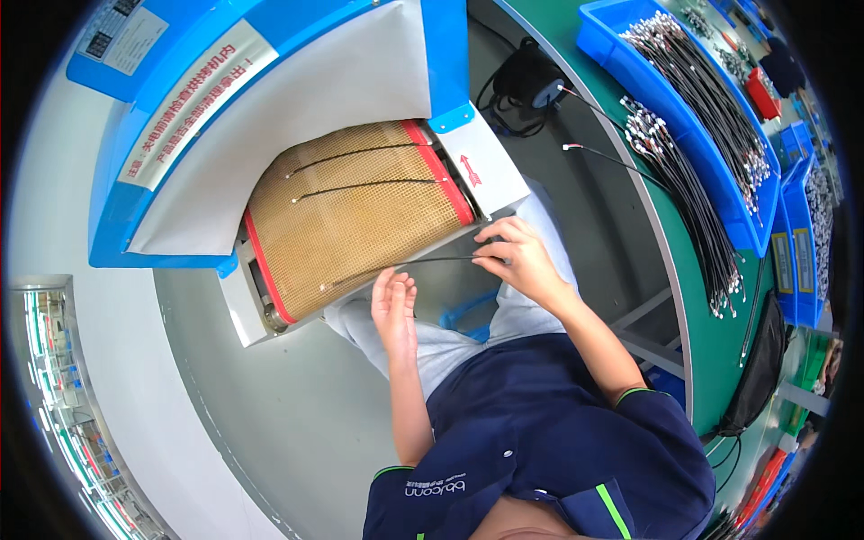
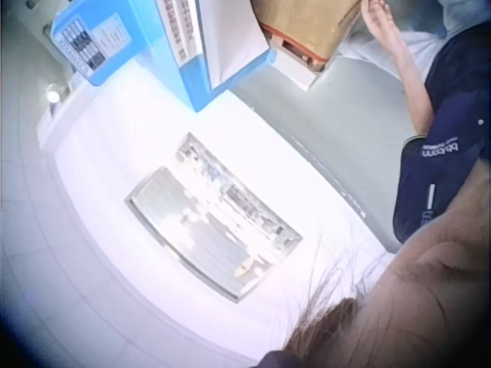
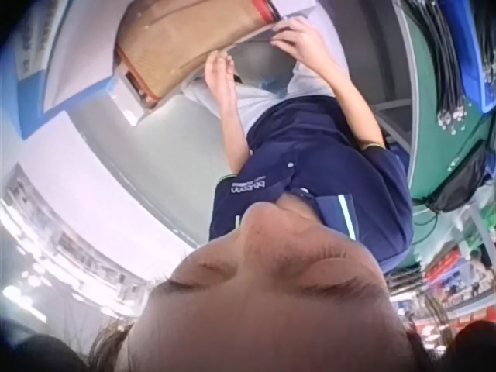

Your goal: Manually assemble and check electrical components at a factory workstation.

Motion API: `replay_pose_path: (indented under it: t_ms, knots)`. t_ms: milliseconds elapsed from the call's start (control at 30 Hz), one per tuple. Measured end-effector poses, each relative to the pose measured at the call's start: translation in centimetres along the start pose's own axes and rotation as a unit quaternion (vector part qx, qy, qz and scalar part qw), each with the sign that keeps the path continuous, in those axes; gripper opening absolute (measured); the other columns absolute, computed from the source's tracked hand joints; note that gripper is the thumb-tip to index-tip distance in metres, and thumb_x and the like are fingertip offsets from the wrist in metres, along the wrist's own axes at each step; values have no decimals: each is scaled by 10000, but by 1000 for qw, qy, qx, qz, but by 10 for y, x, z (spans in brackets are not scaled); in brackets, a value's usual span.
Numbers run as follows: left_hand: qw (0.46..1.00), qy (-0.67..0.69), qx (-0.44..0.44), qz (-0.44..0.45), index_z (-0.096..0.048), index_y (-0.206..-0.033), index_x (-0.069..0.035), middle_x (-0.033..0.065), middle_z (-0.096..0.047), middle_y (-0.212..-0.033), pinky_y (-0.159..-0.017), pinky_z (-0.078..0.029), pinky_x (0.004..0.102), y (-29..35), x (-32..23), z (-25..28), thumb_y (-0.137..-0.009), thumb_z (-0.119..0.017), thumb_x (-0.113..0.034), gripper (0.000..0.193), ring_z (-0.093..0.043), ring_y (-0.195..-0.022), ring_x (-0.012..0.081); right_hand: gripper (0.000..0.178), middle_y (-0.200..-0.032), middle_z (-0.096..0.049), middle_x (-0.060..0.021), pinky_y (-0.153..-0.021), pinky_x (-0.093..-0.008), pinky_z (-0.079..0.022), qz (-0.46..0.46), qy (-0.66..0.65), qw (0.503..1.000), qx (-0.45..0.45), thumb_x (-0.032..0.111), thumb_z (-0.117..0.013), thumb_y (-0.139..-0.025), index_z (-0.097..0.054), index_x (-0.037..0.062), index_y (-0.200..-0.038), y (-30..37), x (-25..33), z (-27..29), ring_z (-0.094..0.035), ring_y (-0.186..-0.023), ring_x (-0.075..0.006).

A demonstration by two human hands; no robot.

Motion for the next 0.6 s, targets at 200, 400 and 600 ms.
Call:
replay_pose_path:
  t_ms: [200, 400, 600]
  knots:
    - [996, -63, 17, 62, -498, -1176, -15, 74, -588, -1005, -794, -497, 254, 11, 26, 7, -895, -544, -72, 291, -583, -889, 135, 104, -913, -613, -19, -812, -342, -431, 22, 17, 998, -52, 110, -716, -670, -677, 55, -749, -39, -10, -39, -539, -900, -219]
    - [992, -59, 34, 102, -534, -1116, -11, 68, -589, -987, -787, -499, 256, 27, 51, 16, -894, -553, -83, 234, -585, -883, 130, 87, -896, -591, -11, -842, -351, -410, 8, 23, 997, -68, 134, -698, -674, -681, 68, -728, -63, -20, -68, -521, -916, -217]
    - [987, -88, 40, 126, -530, -1123, -12, 72, -589, -995, -807, -497, 272, 32, 63, 19, -892, -561, -102, 250, -581, -892, 138, 104, -882, -582, -31, -809, -364, -415, -5, 60, 995, -76, 143, -707, -657, -674, 71, -724, -67, -29, -71, -515, -898, -234]
Point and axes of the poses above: each hand's wrist, its own y-axis away from the middle knuckle, its own z-axis out of the back of the hand, x = y × z, the point moved 6 cm from there along -y, towards the middle knuckle
